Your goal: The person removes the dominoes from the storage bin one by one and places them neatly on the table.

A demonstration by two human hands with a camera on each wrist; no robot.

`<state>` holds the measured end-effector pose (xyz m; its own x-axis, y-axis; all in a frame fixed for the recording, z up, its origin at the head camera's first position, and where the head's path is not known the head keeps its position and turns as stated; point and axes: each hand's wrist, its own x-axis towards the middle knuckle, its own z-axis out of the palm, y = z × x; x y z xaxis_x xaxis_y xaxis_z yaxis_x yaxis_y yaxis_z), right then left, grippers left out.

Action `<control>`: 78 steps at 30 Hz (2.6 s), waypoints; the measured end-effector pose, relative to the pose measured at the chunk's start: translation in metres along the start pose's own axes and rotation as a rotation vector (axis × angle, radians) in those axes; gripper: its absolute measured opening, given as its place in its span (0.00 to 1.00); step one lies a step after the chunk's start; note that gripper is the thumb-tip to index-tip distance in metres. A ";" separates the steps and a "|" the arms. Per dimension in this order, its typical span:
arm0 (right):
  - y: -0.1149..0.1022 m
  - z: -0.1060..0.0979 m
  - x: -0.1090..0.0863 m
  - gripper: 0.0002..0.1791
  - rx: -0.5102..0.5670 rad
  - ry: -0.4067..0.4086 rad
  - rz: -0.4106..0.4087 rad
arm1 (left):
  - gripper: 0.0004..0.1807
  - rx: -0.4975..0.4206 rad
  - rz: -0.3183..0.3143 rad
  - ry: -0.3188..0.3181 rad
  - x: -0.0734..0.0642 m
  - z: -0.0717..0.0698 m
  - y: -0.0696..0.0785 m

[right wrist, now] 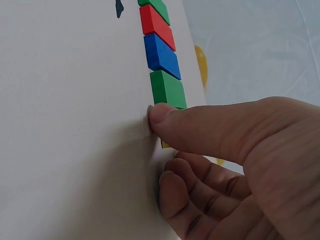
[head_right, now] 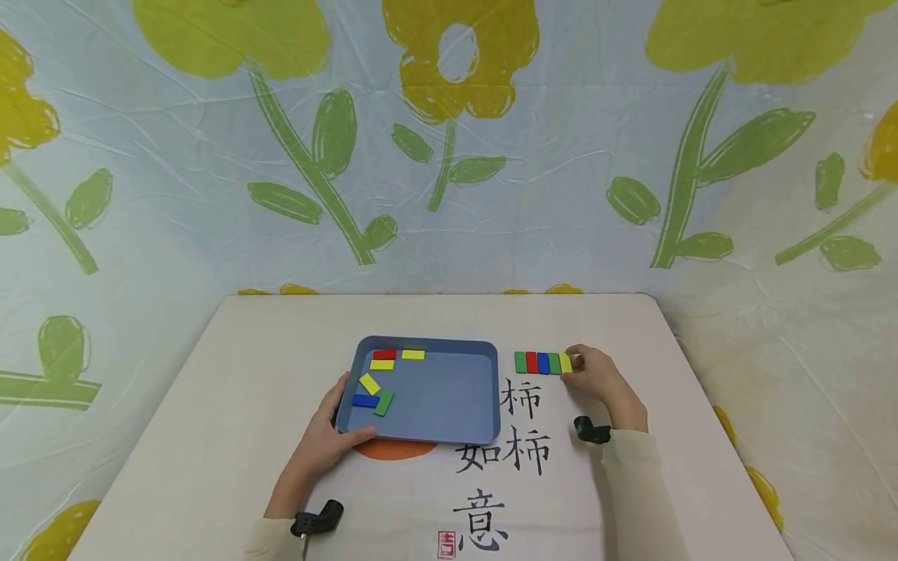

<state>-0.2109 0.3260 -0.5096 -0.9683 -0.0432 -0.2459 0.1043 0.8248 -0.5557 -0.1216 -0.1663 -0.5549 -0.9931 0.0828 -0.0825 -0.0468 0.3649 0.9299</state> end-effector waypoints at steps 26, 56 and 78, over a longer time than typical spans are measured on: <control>-0.118 0.028 -0.001 0.35 0.013 0.039 -0.458 | 0.63 -0.008 0.008 -0.005 0.000 0.000 -0.002; -0.230 0.139 0.028 0.22 -0.178 -0.369 -0.724 | 0.62 -0.037 0.001 -0.010 -0.001 -0.003 -0.002; -0.215 0.127 0.036 0.06 -0.204 -0.355 -0.617 | 0.62 -0.014 0.006 -0.004 0.000 -0.003 -0.002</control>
<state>-0.2400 0.0753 -0.4994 -0.7024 -0.6838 -0.1977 -0.5129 0.6788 -0.5256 -0.1215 -0.1694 -0.5559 -0.9930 0.0883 -0.0781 -0.0423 0.3512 0.9353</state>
